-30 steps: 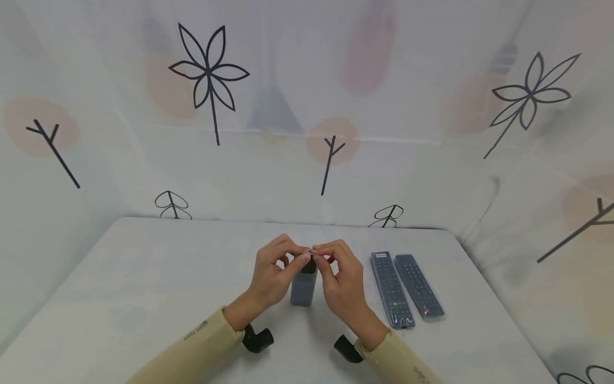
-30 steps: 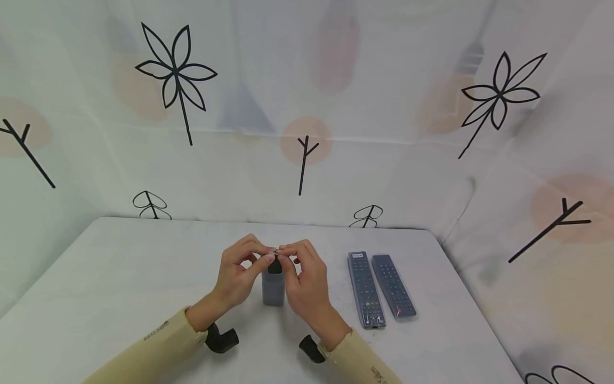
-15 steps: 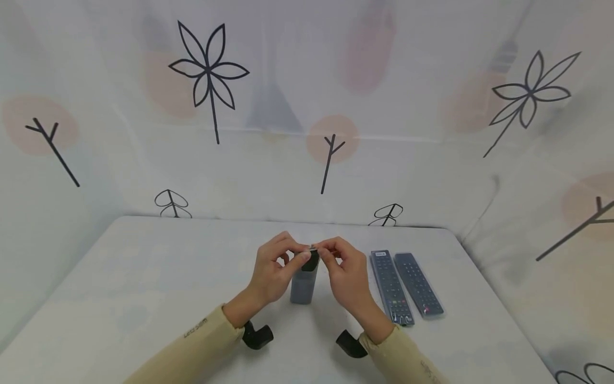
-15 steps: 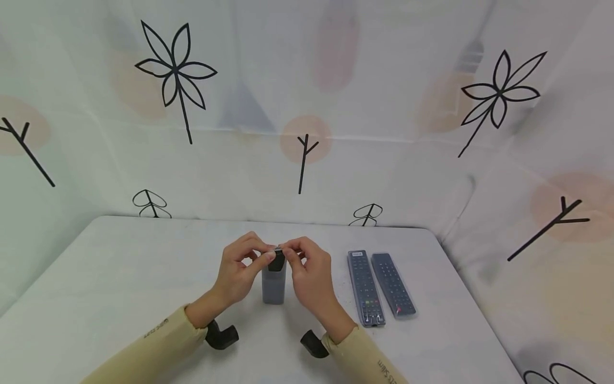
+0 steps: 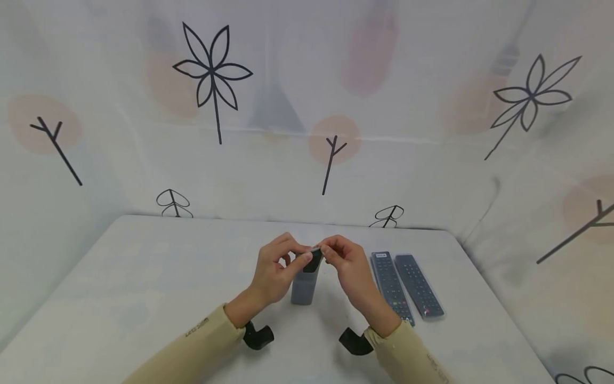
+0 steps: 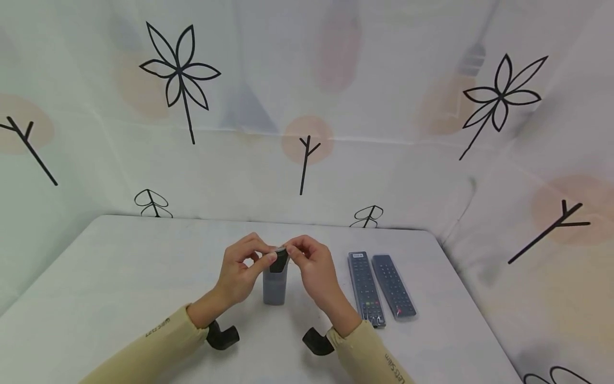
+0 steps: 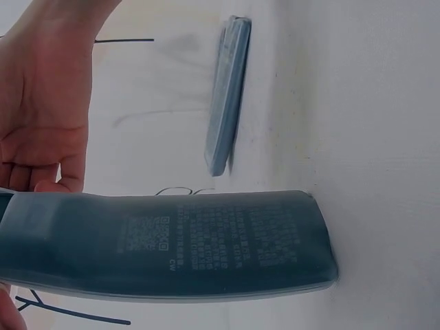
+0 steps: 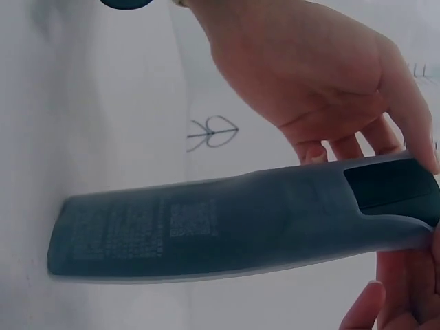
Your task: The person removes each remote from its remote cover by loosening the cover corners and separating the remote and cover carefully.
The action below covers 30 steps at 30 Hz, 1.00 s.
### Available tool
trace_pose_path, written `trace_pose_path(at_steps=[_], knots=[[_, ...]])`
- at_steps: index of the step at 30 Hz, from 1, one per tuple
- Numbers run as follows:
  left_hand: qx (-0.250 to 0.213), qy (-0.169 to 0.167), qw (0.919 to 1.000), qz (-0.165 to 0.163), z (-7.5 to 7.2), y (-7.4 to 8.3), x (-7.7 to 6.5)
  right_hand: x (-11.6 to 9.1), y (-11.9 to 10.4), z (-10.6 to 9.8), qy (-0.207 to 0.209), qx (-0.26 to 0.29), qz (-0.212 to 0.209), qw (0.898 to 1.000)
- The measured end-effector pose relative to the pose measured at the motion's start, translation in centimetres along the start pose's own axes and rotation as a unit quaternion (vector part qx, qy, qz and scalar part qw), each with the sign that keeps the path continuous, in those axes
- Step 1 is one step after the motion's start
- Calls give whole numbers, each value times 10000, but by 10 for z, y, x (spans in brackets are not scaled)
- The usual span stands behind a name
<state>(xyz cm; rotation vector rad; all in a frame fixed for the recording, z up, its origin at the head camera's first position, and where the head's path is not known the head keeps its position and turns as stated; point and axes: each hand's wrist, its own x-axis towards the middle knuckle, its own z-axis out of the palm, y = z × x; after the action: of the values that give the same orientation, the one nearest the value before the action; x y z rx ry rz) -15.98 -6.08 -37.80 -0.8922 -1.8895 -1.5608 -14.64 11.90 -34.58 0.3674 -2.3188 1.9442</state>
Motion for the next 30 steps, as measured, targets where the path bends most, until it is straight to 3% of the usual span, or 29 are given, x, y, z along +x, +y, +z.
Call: trace_pose_path(at_steps=[7,12,15,19,25,27,30], knots=[[-83,3,9996,-264,2,3,-1,4,5,-7,-439,807,485,9946],[-180,62,9990,-406,4,17,1,8,10,-10,-1005,1806,924,9740],[-252,133,9987,-428,4,31,4,11,12,-11,-1289,2099,1025,9637],[-332,254,9981,-453,3,41,8,14,12,-10,-1225,1942,939,9687],[-428,314,9977,-433,4,38,10,12,12,-8,-545,1247,557,9891],[-445,317,9977,-412,4,37,11,9,12,-7,-284,945,212,9949],[-420,302,9981,-343,3,36,12,5,10,-3,70,381,-815,9959]])
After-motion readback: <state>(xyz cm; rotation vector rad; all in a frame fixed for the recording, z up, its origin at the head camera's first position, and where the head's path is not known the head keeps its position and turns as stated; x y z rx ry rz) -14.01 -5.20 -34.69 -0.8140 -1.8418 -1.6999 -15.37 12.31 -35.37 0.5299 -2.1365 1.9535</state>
